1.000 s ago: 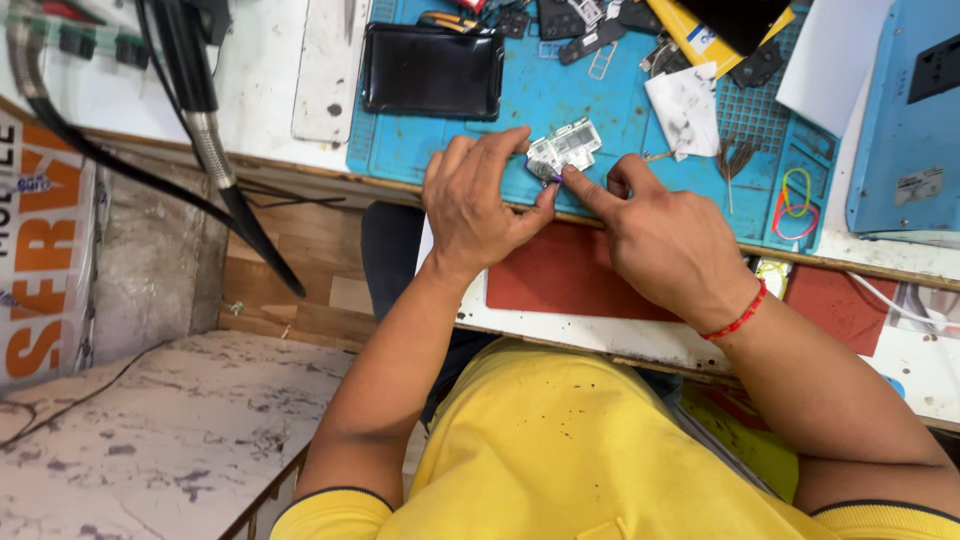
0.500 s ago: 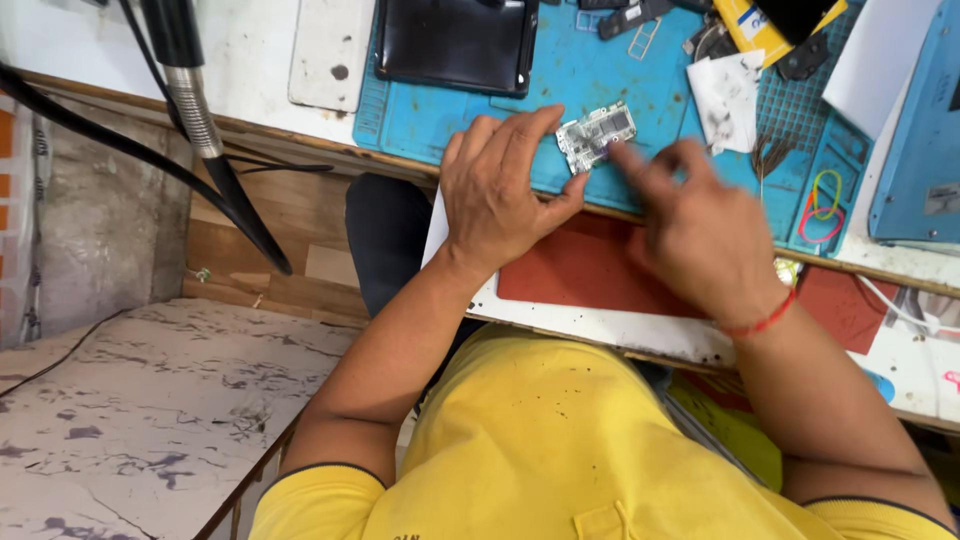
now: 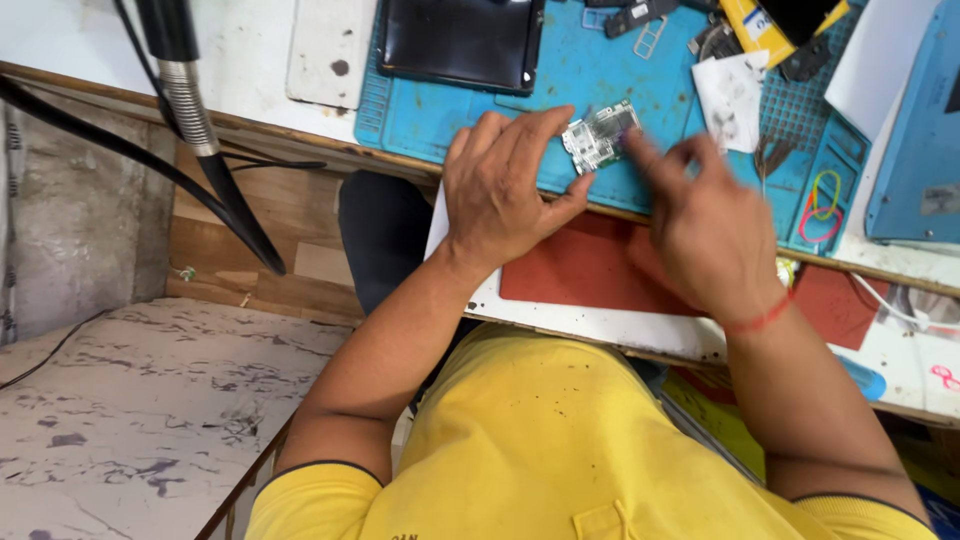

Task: The person uses a toothbrush to scrub a small circuit board placed on a blue cutting mat. The person holds the board with one hand while scrubbing with the other, occasionally repositioning the board to clean different areas.

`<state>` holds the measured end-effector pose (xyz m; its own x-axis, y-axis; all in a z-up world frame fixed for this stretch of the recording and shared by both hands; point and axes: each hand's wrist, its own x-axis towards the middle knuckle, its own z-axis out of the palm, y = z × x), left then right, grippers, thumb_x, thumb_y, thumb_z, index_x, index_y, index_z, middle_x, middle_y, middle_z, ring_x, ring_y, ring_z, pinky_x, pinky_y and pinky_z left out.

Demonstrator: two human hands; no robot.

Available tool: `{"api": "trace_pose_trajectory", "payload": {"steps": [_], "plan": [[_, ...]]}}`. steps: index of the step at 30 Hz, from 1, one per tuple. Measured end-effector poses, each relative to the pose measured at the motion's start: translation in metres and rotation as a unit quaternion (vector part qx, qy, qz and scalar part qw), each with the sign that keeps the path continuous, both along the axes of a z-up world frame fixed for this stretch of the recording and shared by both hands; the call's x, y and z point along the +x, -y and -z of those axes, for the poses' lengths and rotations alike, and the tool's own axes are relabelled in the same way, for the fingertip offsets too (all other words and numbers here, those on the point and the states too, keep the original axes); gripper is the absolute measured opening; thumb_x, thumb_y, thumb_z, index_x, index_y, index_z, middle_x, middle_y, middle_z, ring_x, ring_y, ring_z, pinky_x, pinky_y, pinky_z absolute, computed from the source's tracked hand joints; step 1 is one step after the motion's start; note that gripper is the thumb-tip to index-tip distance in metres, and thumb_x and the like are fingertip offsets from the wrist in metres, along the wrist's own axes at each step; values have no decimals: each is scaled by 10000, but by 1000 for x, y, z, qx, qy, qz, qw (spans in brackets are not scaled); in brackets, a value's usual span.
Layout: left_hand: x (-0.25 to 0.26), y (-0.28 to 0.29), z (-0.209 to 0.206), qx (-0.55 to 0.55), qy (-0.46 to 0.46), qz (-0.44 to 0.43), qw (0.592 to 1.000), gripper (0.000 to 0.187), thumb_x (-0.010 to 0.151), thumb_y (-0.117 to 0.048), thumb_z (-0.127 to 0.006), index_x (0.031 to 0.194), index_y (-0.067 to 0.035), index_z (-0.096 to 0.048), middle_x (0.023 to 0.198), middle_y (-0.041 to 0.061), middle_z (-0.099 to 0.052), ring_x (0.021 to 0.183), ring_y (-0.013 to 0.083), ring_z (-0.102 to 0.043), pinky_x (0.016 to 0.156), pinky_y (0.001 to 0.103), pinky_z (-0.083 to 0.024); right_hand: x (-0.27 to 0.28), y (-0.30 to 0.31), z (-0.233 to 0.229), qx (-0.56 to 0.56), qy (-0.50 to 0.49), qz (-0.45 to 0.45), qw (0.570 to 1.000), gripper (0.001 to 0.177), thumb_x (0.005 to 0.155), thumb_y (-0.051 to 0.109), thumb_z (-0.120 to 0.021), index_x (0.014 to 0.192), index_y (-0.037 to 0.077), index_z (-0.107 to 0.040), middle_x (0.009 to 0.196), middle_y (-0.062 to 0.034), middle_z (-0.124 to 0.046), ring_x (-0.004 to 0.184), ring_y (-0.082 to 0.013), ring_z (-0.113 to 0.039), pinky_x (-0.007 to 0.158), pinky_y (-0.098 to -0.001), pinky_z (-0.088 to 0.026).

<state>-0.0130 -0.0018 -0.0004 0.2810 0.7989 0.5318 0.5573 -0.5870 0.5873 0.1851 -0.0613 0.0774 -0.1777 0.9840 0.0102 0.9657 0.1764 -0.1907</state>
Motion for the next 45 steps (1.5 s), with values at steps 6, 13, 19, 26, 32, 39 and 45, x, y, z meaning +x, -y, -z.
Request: {"api": "trace_pose_trajectory", "payload": {"steps": [6, 13, 19, 26, 32, 39, 45], "plan": [[-2, -2, 1, -9, -4, -1, 1000, 613, 835, -367, -881, 1323, -122, -603, 1140, -19, -725, 960, 190, -613, 831, 380, -439, 8, -1, 9, -7, 45, -34, 998, 584, 859, 82, -688, 1419, 246, -671, 1056, -105, -645, 601, -359, -630, 550, -463, -540], [0, -4, 0, -6, -3, 6, 1000, 609, 818, -361, -875, 1305, -114, -607, 1127, -19, -733, 929, 194, -604, 808, 381, -433, 7, -3, -3, -14, 25, -20, 999, 567, 873, 133, -681, 1436, 204, -661, 1055, -137, -641, 605, -377, -633, 534, -475, -534], [2, -4, -6, 6, 0, -5, 1000, 584, 815, -355, -877, 1283, -118, -621, 1105, -26, -727, 935, 201, -605, 822, 382, -445, 5, -3, -11, -20, 10, -35, 999, 680, 799, 84, -708, 1468, 171, -619, 1089, -162, -634, 650, -389, -648, 567, -465, -556], [5, -4, -1, 4, 1, -8, 1000, 588, 817, -358, -884, 1289, -119, -628, 1092, -20, -738, 977, 191, -628, 837, 375, -440, 22, -7, -3, -64, 12, -13, 998, 749, 768, 196, -780, 1487, 170, -571, 1074, -173, -633, 696, -413, -661, 614, -499, -569], [6, -6, 2, 6, -8, -10, 1000, 592, 799, -357, -891, 1277, -119, -634, 1090, -22, -742, 968, 181, -624, 827, 378, -430, 23, -7, 0, -36, 5, -13, 999, 609, 891, 93, -664, 1490, 176, -593, 1089, -185, -633, 682, -412, -657, 625, -504, -568], [5, -5, 3, 11, -6, -9, 1000, 599, 808, -357, -892, 1292, -119, -632, 1098, -17, -739, 963, 184, -624, 815, 375, -429, 3, -12, -15, -58, -8, -40, 997, 694, 742, 171, -759, 1419, 209, -612, 1112, -166, -639, 650, -420, -661, 592, -513, -569], [6, -4, 1, 19, 0, -9, 1000, 593, 815, -352, -893, 1291, -118, -628, 1094, -31, -731, 959, 183, -621, 829, 374, -443, 7, -16, -19, -58, 7, -65, 996, 782, 706, 141, -820, 1451, 207, -594, 1117, -164, -622, 669, -383, -665, 616, -483, -581]]}}
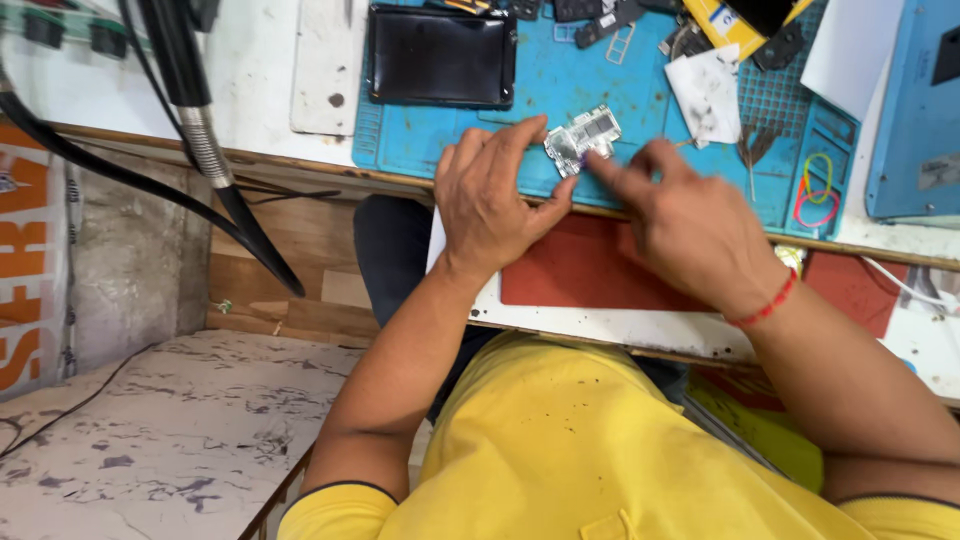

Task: The person uses a toothbrush to scrub a small circuit board placed on a blue cutting mat. The person holds the board with one hand while scrubbing with the other, occasionally repositioning the board to clean different areas.

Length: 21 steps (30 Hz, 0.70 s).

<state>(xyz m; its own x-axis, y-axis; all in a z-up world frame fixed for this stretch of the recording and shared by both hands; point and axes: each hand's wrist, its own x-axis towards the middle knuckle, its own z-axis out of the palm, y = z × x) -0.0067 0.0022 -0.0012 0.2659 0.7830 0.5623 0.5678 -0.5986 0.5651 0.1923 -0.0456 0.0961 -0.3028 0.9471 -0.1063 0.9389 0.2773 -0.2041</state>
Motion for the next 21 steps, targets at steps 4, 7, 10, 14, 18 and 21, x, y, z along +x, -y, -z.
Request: {"api": "trace_pose_trajectory", "payload": {"steps": [4, 7, 10, 14, 18, 21], "plan": [[0, 7, 3, -6, -3, 6, 1000, 595, 819, -339, -897, 1292, -101, -625, 1100, -32, -738, 949, 185, -620, 809, 385, -425, 14, 8, 9, 8, 8, 18, 1000, 920, 641, 176, -868, 1505, 170, -550, 1126, -175, -609, 698, -390, -655, 613, -486, -566], [0, -2, -1, 1, 8, 1, 1000, 595, 802, -333, -897, 1284, -110, -629, 1088, -41, -737, 951, 175, -623, 804, 371, -429, 15, 0, 8, 9, 19, 4, 1000, 866, 671, 175, -866, 1484, 199, -566, 1121, -159, -618, 679, -382, -659, 602, -475, -568], [0, 4, 3, 0, 0, -1, 1000, 601, 819, -334, -907, 1299, -108, -624, 1115, -36, -736, 972, 171, -624, 820, 366, -429, 9, 5, 9, 11, 34, 8, 999, 837, 702, 189, -862, 1486, 216, -570, 1109, -139, -632, 676, -363, -666, 594, -461, -569], [2, 3, 2, 1, 3, -3, 1000, 609, 806, -340, -905, 1295, -110, -624, 1099, -38, -736, 964, 169, -620, 828, 370, -435, 6, 2, 1, 13, 19, 4, 1000, 810, 712, 251, -848, 1475, 172, -589, 1083, -157, -631, 675, -375, -667, 600, -468, -565], [-1, 6, 1, -7, -2, 1, 1000, 600, 814, -328, -907, 1296, -105, -627, 1099, -35, -740, 960, 179, -616, 827, 377, -434, 3, 10, 0, 1, 23, 21, 1000, 809, 722, 276, -827, 1494, 172, -608, 1072, -146, -635, 664, -376, -661, 610, -469, -565], [0, 1, -3, -6, 5, 2, 1000, 601, 806, -340, -906, 1285, -104, -630, 1083, -30, -737, 949, 179, -617, 819, 377, -437, 2, 9, 2, -3, 14, 22, 1000, 649, 806, 273, -810, 1428, 228, -632, 1052, -154, -630, 613, -394, -654, 545, -487, -554]]}}
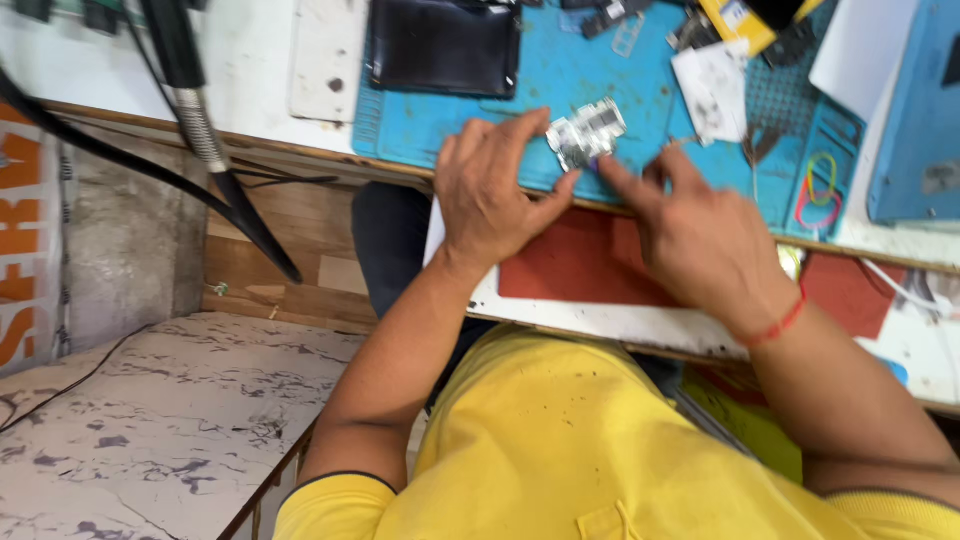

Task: The person uses a toothbrush to scrub a small circuit board placed on a blue cutting mat. The person holds the board with one hand while scrubbing with the other, occasionally repositioning the board to clean different areas.

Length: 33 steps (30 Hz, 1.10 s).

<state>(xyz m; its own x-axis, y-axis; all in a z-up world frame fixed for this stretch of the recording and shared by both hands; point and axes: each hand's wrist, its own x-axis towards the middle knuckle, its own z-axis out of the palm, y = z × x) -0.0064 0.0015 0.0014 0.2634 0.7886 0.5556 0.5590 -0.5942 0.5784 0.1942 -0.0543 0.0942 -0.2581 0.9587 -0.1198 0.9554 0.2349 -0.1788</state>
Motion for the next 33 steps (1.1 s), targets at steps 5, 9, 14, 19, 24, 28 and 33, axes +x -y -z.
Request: {"api": "trace_pose_trajectory", "payload": {"steps": [5, 9, 14, 19, 24, 28, 33], "plan": [[1, 5, 3, 3, -3, 5, 1000, 590, 820, -336, -902, 1290, -110, -627, 1116, -11, -740, 986, 187, -632, 831, 370, -440, 4, 6, 21, 33, 11, 22, 999, 667, 816, 160, -755, 1461, 257, -616, 1105, -145, -628, 628, -373, -659, 553, -463, -563], [-2, 2, 5, 0, -5, 2, 1000, 608, 807, -340, -906, 1292, -105, -625, 1114, -13, -742, 976, 190, -634, 827, 373, -438, 6, -2, 16, 5, 14, -7, 1000, 696, 753, 219, -784, 1426, 266, -612, 1058, -139, -631, 578, -380, -656, 522, -475, -560], [1, -3, 2, 6, -4, -5, 1000, 603, 794, -329, -899, 1287, -107, -632, 1091, -25, -743, 955, 191, -628, 820, 376, -437, -8, -12, -13, 19, 17, -11, 1000, 743, 780, 261, -808, 1483, 239, -568, 1048, -108, -634, 637, -351, -670, 564, -463, -566], [0, 6, 7, -3, -17, 1, 1000, 601, 817, -351, -913, 1285, -103, -628, 1114, -19, -742, 954, 185, -621, 805, 382, -418, 1, -6, -3, 8, 32, 11, 999, 842, 720, 291, -842, 1504, 202, -548, 1106, -162, -629, 645, -387, -662, 574, -479, -565], [-2, 5, 5, -9, -9, -3, 1000, 615, 808, -356, -897, 1298, -108, -620, 1101, -30, -739, 980, 189, -625, 829, 379, -429, 11, 2, 14, -1, 23, -7, 1000, 728, 760, 235, -804, 1455, 246, -586, 1129, -160, -629, 654, -397, -667, 575, -484, -568], [0, 2, 2, -25, -13, 0, 1000, 634, 809, -367, -894, 1317, -100, -624, 1134, -35, -722, 995, 194, -627, 848, 388, -445, 9, 7, 5, -9, 17, 7, 1000, 682, 835, 225, -767, 1486, 196, -564, 1097, -170, -618, 689, -416, -664, 602, -502, -562], [-5, 4, 3, -18, -21, -9, 1000, 702, 805, -360, -886, 1378, -105, -572, 1296, 67, -612, 1102, 247, -618, 897, 420, -453, -8, -3, 9, 0, -13, -1, 1000, 803, 764, 301, -758, 1514, 117, -536, 1083, -215, -602, 715, -441, -657, 617, -507, -562]]}}
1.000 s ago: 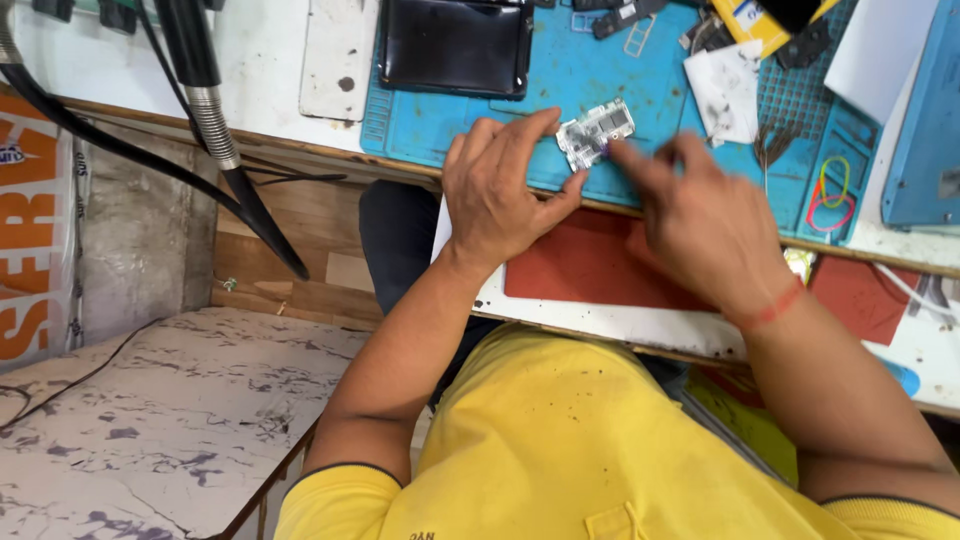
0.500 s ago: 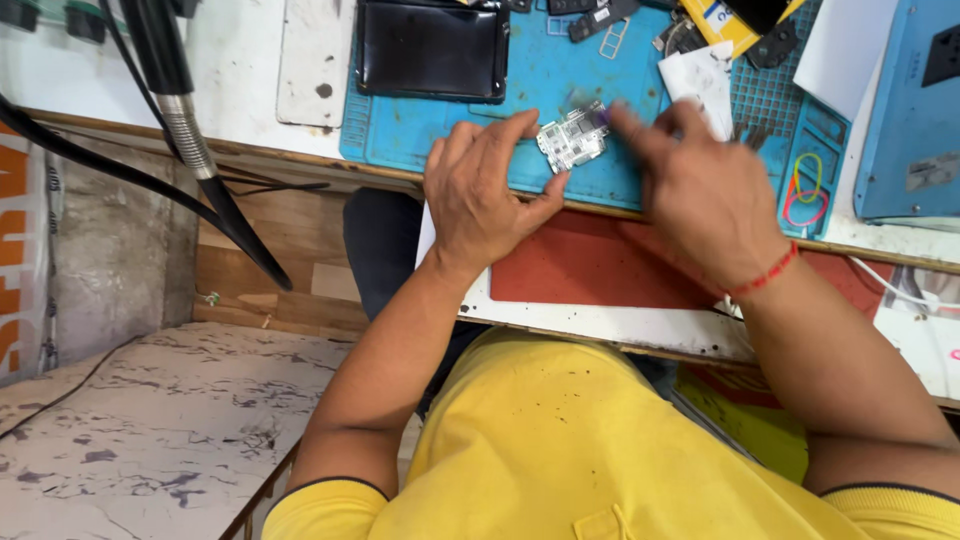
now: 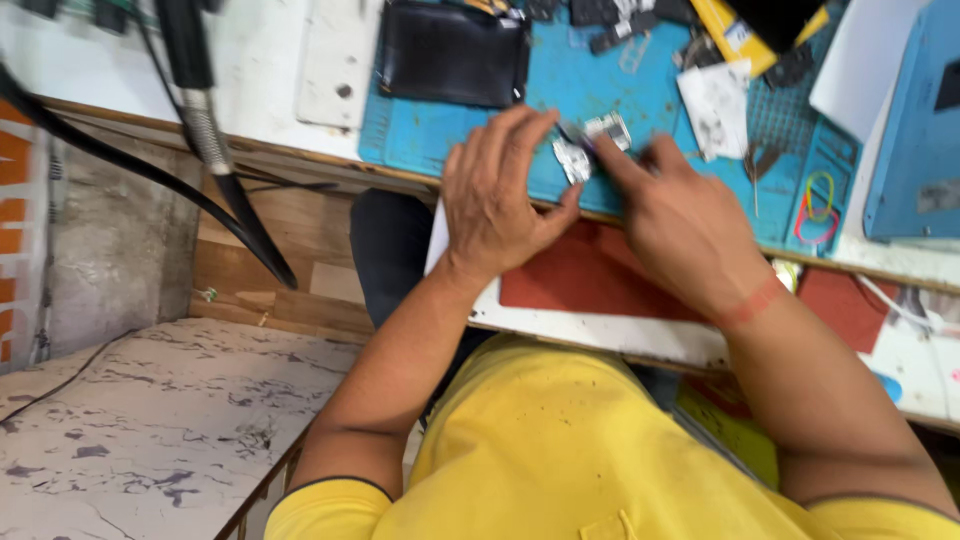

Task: The person uses a toothbrush to scrub a small circuit board placed on a blue cutting mat. The person holds the board with one hand while scrubbing with the other, occasionally repositioning the board to clean different areas.

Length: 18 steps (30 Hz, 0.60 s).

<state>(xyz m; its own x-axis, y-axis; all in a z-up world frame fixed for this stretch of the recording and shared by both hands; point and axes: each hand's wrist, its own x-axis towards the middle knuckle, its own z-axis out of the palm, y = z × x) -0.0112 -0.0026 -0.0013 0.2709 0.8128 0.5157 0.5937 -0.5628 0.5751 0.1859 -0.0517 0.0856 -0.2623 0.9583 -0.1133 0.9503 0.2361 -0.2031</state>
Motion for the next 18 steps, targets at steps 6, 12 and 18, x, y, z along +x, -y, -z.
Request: {"api": "trace_pose_trajectory", "payload": {"steps": [6, 12, 18], "plan": [[1, -5, -4, -7, 14, 6, 1000, 739, 809, -361, -871, 1414, -118, -523, 1320, 77, -581, 1144, 265, -607, 923, 434, -458, -13, -1, -19, -40, 35, 37, 998, 579, 929, 63, -541, 1485, 222, -554, 1103, -205, -617, 683, -439, -672, 629, -521, -568], [5, 1, 0, -15, 2, 9, 1000, 728, 813, -361, -867, 1410, -117, -530, 1339, 66, -580, 1169, 268, -612, 916, 433, -452, -9, 2, -10, 1, 24, -3, 1000, 599, 901, 33, -558, 1490, 143, -566, 1085, -228, -611, 674, -432, -660, 601, -514, -553], [-2, -4, -7, 4, -21, -1, 1000, 697, 796, -374, -867, 1366, -110, -564, 1278, 74, -627, 1081, 268, -609, 862, 434, -433, -13, 6, -6, 27, -1, 44, 999, 576, 900, 63, -606, 1466, 164, -589, 1067, -198, -618, 675, -425, -649, 574, -506, -539]]}}
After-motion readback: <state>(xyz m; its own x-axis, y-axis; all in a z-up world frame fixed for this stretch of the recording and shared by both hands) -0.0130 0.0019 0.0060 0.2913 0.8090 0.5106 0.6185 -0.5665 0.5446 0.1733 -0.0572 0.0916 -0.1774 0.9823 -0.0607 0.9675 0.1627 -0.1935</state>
